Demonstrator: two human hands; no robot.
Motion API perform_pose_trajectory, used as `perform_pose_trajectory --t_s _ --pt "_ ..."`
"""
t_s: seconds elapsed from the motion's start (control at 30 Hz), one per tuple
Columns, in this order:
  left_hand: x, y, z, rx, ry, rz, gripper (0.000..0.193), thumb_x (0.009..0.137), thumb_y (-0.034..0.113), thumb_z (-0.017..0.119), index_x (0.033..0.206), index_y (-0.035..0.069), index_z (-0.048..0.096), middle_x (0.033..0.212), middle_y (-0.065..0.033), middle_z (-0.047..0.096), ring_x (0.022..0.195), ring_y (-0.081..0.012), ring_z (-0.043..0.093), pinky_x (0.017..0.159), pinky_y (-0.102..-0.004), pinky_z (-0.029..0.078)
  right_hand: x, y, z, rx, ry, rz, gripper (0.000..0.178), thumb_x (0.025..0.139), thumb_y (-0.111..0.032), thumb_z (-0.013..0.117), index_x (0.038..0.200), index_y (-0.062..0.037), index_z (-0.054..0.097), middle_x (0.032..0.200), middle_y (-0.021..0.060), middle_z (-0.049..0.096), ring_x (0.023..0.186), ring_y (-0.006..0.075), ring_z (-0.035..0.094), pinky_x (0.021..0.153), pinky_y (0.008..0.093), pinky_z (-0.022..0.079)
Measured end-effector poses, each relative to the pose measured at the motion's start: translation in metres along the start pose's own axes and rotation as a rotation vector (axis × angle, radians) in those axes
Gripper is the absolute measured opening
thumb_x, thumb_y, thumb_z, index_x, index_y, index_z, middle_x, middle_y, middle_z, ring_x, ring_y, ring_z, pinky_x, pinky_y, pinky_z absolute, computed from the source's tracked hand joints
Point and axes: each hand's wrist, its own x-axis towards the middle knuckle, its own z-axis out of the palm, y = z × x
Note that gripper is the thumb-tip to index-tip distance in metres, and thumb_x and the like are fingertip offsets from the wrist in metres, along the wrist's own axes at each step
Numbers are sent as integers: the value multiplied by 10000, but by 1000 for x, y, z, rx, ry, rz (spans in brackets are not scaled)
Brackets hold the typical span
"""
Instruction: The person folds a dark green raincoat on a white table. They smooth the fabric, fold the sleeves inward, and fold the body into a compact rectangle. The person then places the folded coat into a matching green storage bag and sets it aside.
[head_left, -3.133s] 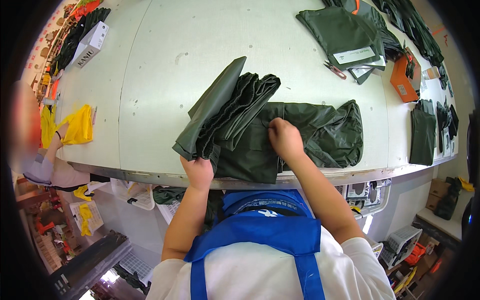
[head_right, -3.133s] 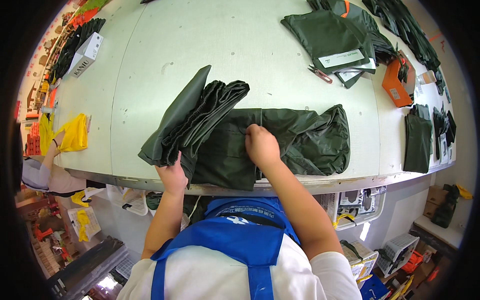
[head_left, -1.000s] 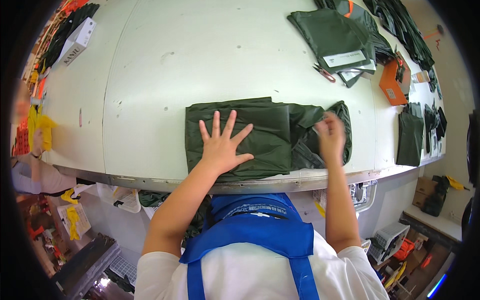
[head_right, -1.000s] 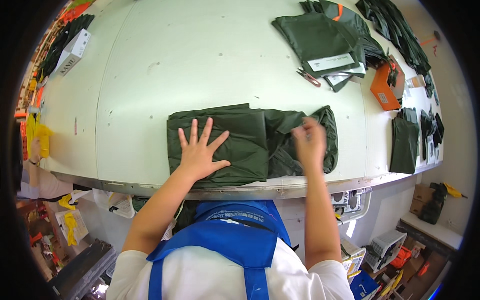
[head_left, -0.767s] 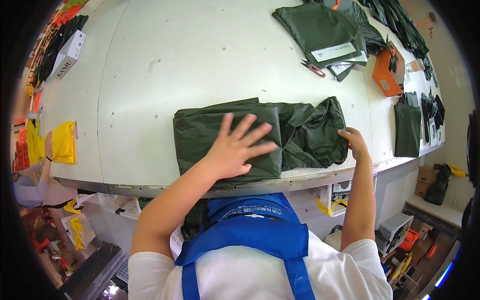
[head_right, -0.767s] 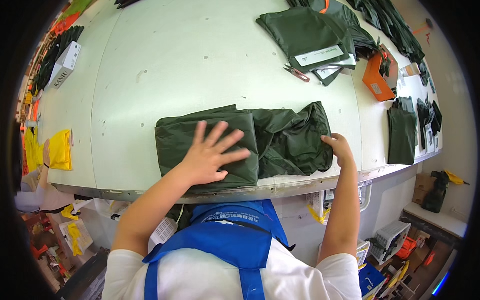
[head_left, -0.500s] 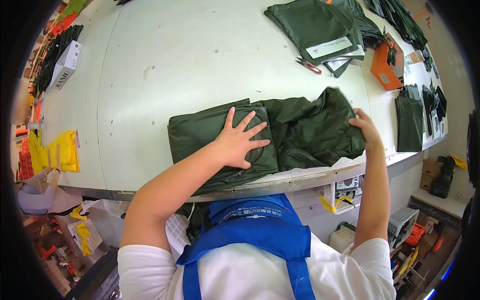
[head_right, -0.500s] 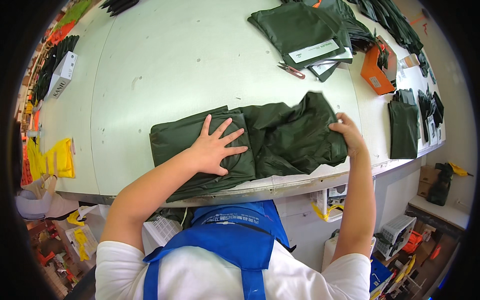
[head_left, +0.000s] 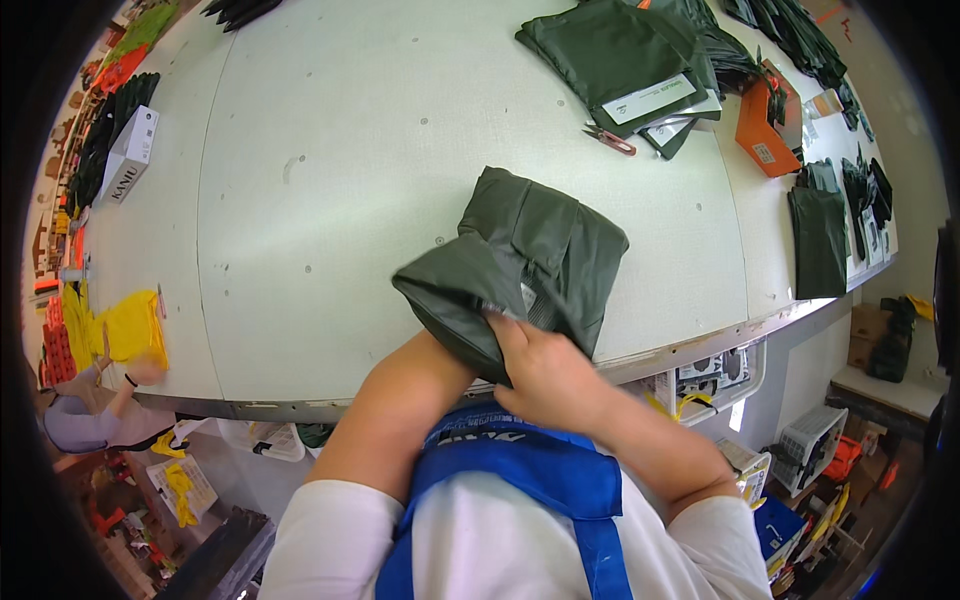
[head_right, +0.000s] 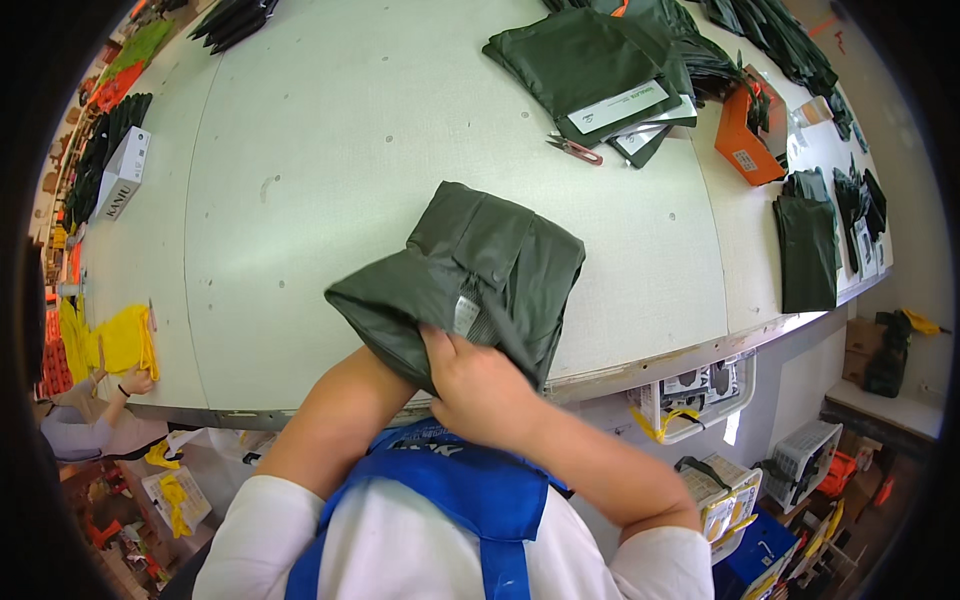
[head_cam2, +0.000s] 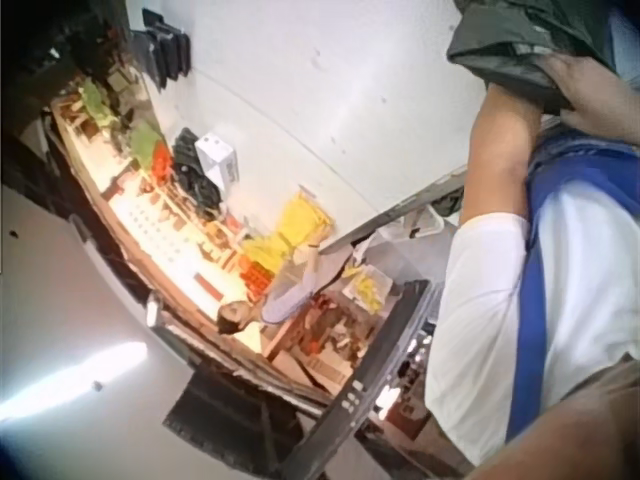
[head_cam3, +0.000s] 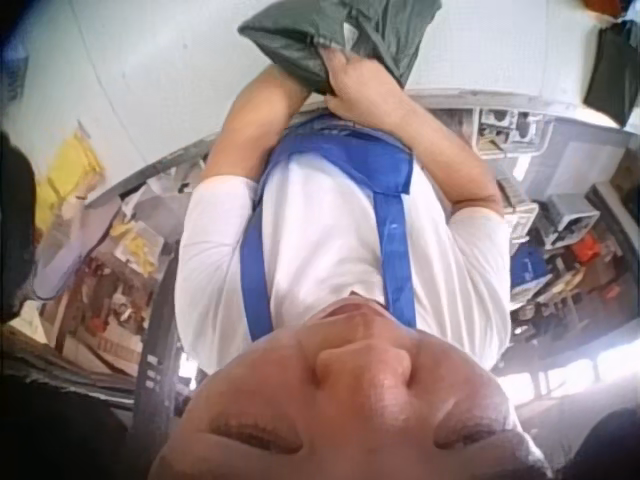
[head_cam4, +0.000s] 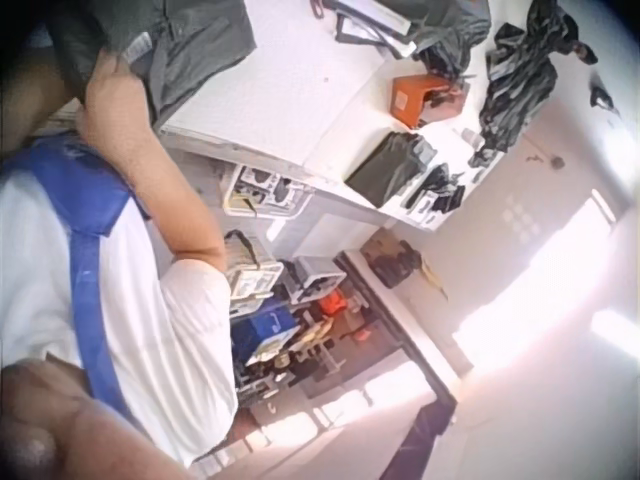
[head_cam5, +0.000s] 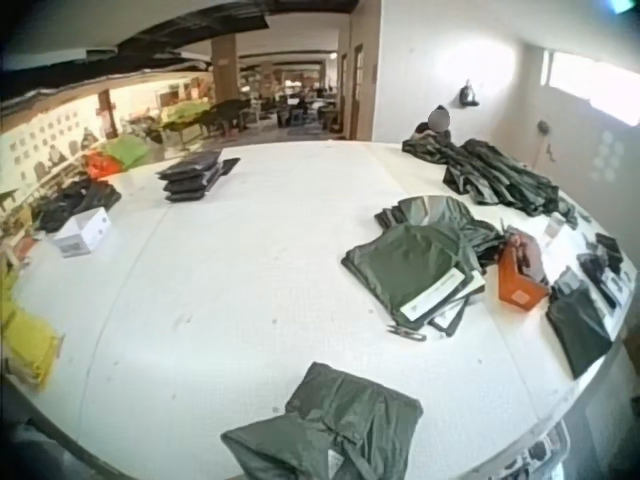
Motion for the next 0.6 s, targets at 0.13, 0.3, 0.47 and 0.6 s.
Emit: perform_pose_trajectory --t_s 0.13,0.3,0.47,0.6 --pt "-42 -25 0 -320 102 137 581 817 343 622 1336 141 457 1419 -143 381 1310 -341 326 971 -503 351 -23 1 29 83 -79 131 680 672 -67 632 1307 11 401 941 241 564 791 396 621 695 431 533" --pt "-140 -97 10 -774 111 185 470 845 238 615 1282 102 507 1364 -143 466 1257 -324 425 979 -371 423 -36 29 72 -299 141 -127 474 723 -104 613 1194 -87 558 859 173 565 772 356 597 685 411 505" --pt "-208 -144 19 -877 366 126 445 709 107 701 1139 73 592 1184 -166 513 1091 -341 502 918 -370 457 -33 23 98 -498 97 -79 266 679 -75 584 921 17 644 726 135 534 700 302 583 613 394 484" --pt "-213 -85 -1 -385 470 203 446 626 0 663 1063 83 632 1084 -138 490 981 -317 515 834 -344 465 -35 3 93 -381 -159 12 280 698 -89 633 967 -10 635 753 130 549 770 319 605 646 389 492"
